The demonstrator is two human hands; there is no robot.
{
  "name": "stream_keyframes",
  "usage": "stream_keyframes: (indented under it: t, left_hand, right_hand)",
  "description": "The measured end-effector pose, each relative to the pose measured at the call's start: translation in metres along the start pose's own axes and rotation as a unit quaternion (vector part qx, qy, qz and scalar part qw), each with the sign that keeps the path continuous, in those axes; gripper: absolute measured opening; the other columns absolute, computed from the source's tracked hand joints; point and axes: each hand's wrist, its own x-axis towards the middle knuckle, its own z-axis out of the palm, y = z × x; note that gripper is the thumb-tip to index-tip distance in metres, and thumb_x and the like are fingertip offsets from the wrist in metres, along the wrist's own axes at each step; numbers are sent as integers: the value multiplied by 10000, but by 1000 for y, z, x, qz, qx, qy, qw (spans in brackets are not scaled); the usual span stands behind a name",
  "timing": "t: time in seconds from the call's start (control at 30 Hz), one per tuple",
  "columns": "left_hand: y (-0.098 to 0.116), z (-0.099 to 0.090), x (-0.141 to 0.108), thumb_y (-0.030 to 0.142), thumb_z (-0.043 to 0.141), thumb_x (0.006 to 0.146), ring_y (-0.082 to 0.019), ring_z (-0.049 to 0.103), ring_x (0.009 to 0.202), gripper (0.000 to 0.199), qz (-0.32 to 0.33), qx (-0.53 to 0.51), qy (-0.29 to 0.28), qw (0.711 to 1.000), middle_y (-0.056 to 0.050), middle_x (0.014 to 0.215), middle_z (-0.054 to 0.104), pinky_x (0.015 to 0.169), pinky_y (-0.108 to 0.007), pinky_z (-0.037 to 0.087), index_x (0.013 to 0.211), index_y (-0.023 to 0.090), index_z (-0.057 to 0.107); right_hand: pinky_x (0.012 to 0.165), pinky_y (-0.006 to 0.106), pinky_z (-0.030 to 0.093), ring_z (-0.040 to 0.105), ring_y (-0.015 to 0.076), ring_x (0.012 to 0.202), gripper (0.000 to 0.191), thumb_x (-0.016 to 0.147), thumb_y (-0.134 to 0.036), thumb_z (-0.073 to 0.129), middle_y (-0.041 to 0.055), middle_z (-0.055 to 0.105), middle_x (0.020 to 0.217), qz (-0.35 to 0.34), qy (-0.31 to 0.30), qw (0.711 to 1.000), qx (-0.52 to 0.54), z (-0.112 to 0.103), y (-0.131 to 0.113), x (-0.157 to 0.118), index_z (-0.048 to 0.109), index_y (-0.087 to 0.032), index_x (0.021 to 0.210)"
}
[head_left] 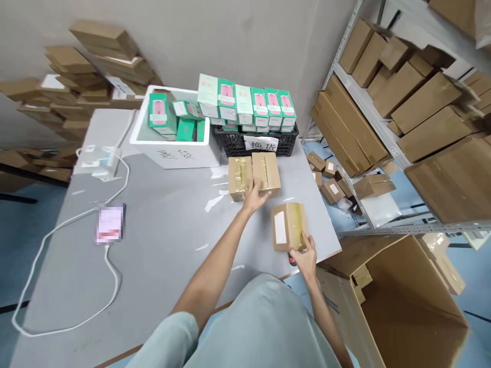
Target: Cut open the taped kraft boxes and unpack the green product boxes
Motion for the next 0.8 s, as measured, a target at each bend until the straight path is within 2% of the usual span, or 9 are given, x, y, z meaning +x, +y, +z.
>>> stream_keyframes:
  t: [0.07,0.17,0.27,0.37,0.47,0.57,0.67,0.73,0.8]
  left_hand:
    - [-37,-5,-52,649,696,1028,-385,340,1775,841,31,-107,40,993,-170,1878,420,1453,-591,247,1747,234,561]
    - [-116,-17,-149,716,605,1034,-360,627,1584,699,-26,-241,-1,970,-168,1602,735,1393,-533,409,1472,200,780]
    - [-193,-43,-236,768,559,1013,-398,674,1527,710,-111,-268,32,956,-173,1489,802,1361,-566,452,1305,184,839]
    - [-243,-74,-296,748,611,980,-404,648,1556,695,-160,-278,65,945,-144,1508,798,1361,-556,455,1318,186,844]
    - [-264,-91,-330,674,672,962,-388,662,1541,642,-178,-286,66,939,-104,1526,793,1341,-548,488,1379,212,829]
    - [-272,-92,-346,561,688,971,-337,662,1545,655,-169,-285,59,942,-107,1594,751,1337,-502,500,1514,201,755]
    - [-281,-82,-350,437,763,938,-310,621,1586,812,-156,-268,31,950,-132,1704,658,1309,-479,533,1697,204,590]
    - [-291,-75,-349,377,830,888,-321,582,1622,951,-155,-257,11,954,-155,1760,593,1289,-467,553,1763,210,497]
    - [-302,-70,-346,325,877,834,-340,560,1639,1056,-155,-253,-11,955,-169,1790,553,1286,-474,557,1791,207,448]
  right_hand:
    - [1208,551,647,653,422,1553,865,763,-432,872,196,579,1731,-46,-32,998,-25,11,0,-33,739,-225,1591]
    - [1322,608,547,580,436,1619,903,733,-364,958,178,565,1753,-137,-105,982,-83,36,-9,-71,732,-258,1601]
    - [1355,617,502,523,426,1659,962,721,-325,998,172,516,1800,-226,-235,935,-136,65,-30,-93,701,-272,1634]
    - [1327,623,524,434,441,1711,996,727,-306,1004,207,438,1852,-295,-378,857,-187,95,-57,-100,670,-229,1662]
    - [1315,633,525,362,456,1752,973,760,-236,986,237,388,1878,-331,-456,796,-221,122,-82,-93,656,-200,1674]
    - [1414,624,386,304,450,1783,979,720,-129,972,237,383,1883,-345,-479,773,-234,141,-94,-85,677,-183,1652]
    - [1463,604,290,171,392,1834,1002,788,-140,914,164,274,1943,-334,-455,797,-215,146,-85,-87,589,-238,1730]
    - [1466,594,288,116,374,1846,1104,841,-247,916,163,160,1971,-280,-413,844,-200,143,-71,-96,420,-220,1827]
    - [1466,597,283,133,381,1842,1237,867,-402,932,208,122,1969,-197,-368,891,-180,137,-55,-110,256,-161,1875]
